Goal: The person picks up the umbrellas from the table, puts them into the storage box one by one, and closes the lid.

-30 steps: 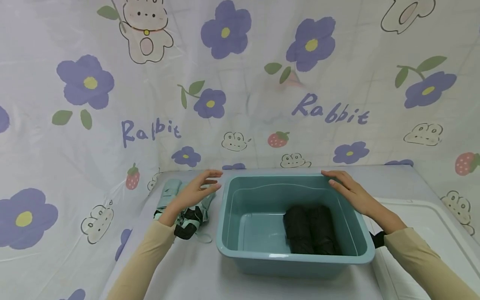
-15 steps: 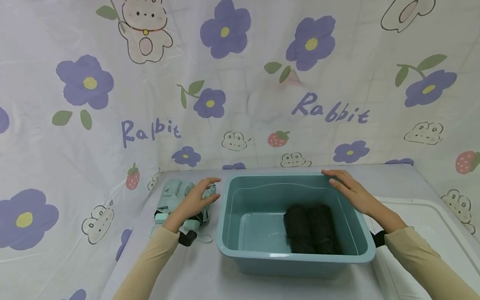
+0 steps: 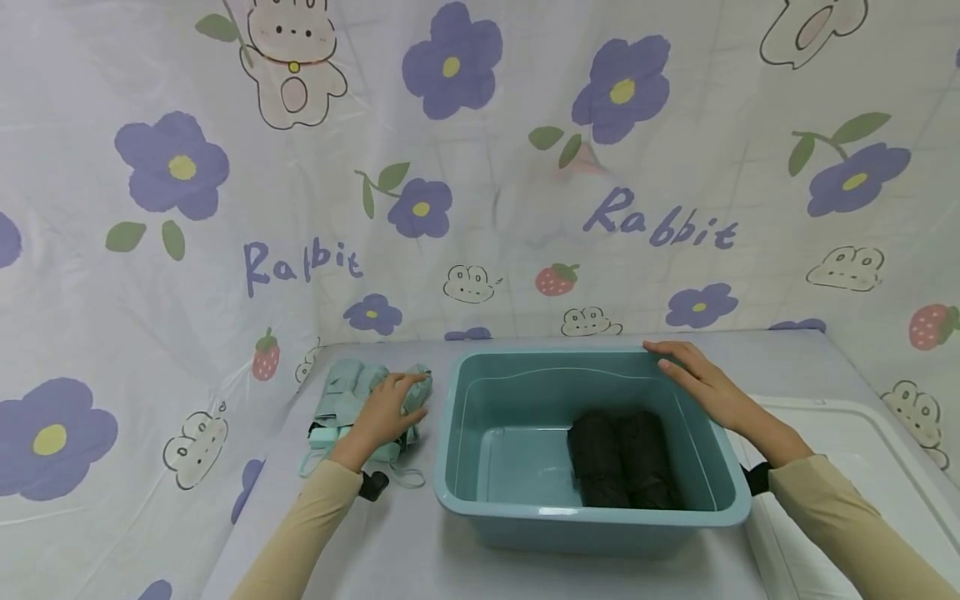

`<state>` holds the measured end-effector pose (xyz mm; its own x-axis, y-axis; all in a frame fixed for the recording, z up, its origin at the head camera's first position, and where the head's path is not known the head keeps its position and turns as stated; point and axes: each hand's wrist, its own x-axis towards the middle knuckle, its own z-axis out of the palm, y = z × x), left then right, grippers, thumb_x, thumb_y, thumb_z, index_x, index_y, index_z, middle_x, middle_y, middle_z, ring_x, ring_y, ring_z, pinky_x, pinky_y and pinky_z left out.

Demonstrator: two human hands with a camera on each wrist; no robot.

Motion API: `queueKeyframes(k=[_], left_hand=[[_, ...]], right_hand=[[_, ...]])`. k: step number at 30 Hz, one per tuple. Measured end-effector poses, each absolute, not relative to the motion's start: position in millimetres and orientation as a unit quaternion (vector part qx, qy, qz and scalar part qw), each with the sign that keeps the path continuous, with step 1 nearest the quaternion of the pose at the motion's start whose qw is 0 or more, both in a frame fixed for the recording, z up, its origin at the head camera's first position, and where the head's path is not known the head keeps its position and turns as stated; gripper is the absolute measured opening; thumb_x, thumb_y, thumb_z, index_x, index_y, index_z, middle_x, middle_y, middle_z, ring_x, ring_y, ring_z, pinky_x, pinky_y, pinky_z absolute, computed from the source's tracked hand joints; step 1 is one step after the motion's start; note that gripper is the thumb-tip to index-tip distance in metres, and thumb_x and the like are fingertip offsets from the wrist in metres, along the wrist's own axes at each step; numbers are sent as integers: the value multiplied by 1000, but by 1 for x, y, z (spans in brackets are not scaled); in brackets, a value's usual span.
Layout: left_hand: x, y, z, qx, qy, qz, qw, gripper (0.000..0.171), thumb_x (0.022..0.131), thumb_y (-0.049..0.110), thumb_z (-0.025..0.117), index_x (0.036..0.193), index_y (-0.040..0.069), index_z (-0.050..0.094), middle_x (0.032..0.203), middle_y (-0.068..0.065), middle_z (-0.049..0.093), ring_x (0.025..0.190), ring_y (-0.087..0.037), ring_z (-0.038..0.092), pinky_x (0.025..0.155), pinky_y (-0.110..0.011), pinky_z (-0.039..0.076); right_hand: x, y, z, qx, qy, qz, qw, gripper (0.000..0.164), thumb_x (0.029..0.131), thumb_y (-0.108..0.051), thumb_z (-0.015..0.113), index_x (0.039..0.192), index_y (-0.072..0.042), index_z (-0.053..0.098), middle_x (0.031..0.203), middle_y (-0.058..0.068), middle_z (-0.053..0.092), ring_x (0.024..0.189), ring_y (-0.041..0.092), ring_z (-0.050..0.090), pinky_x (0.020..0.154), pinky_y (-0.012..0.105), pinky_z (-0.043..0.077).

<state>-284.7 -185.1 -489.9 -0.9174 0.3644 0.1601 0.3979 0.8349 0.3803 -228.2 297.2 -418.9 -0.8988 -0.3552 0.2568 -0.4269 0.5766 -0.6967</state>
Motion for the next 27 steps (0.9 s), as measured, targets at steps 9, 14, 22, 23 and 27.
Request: queueKeyframes(k=[9,14,22,23,27], left_hand=[[-286,-190,-501,-134,-972,-195,10,55,86,22,67,134,12,43,134,-31,33,118,-54,36,90,-61,37],[-292,-187,-506,-131,-978,-159,9,55,84,22,69,132,12,44,130,-32,35,113,-55,38,91,-61,36],[-305,-183,-506,-151,-985,-84,-6,60,82,26,72,134,16,45,125,-29,40,103,-54,43,73,-56,47],[-306,-183,-506,-153,-985,-82,-6,59,81,26,72,133,16,45,124,-29,40,102,-54,44,73,-56,47],[-308,-182,-507,-154,-985,-80,-8,58,81,27,72,132,17,46,123,-29,40,99,-52,44,74,-55,45]], right_hand=[[-230,298,-420,227,-885,405,46,40,101,-18,37,139,-6,39,139,20,34,127,41,30,94,67,24],[-229,297,-420,225,-883,410,42,40,101,-19,37,139,-6,38,140,19,34,128,41,30,94,67,24],[-229,297,-418,221,-884,409,42,40,101,-19,36,140,-7,38,140,19,33,128,42,30,94,67,25],[-228,297,-418,221,-885,409,42,40,101,-19,36,140,-6,38,140,20,33,128,42,30,94,67,25],[-228,298,-418,219,-885,408,41,40,102,-20,36,140,-6,38,140,21,33,128,42,29,94,68,24]])
